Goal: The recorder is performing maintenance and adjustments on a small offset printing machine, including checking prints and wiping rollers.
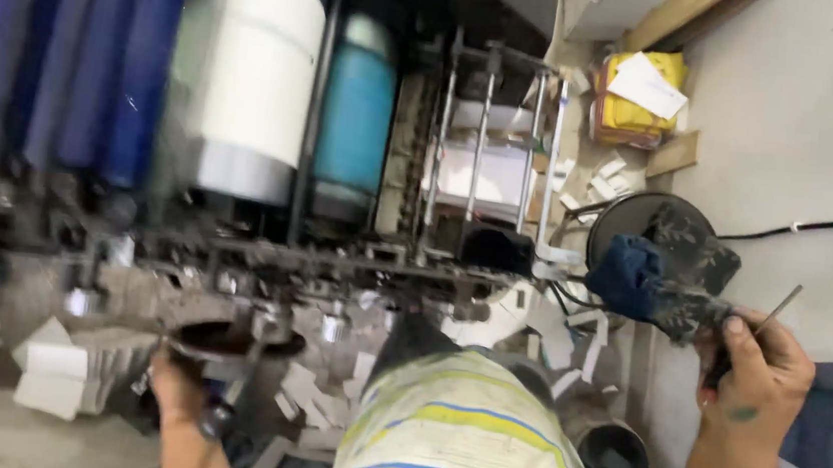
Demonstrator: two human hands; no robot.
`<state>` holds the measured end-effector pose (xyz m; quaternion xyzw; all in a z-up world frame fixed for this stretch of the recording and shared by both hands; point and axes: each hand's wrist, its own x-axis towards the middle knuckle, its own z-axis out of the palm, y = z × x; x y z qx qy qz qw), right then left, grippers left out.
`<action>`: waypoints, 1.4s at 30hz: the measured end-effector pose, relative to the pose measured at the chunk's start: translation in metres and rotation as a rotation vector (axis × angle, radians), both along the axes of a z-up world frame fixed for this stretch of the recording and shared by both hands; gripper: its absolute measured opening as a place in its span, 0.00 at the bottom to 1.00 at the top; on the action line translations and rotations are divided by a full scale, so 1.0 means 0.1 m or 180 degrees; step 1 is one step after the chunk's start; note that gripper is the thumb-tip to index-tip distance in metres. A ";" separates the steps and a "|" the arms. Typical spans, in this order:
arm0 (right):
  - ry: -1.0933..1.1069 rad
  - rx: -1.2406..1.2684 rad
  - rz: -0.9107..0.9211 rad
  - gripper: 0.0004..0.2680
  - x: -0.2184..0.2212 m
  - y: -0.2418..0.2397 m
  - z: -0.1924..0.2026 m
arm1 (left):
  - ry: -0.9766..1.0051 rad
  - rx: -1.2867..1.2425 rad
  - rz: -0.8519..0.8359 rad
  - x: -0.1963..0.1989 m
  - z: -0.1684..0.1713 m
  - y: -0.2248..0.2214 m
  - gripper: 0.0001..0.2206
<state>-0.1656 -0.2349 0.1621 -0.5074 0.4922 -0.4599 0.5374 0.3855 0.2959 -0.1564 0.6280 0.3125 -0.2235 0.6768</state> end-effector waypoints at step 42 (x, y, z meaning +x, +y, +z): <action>-0.0618 0.0472 0.0274 0.03 0.24 -1.81 -0.79 | -0.3468 0.0761 -0.0087 -1.65 2.99 -1.50 0.17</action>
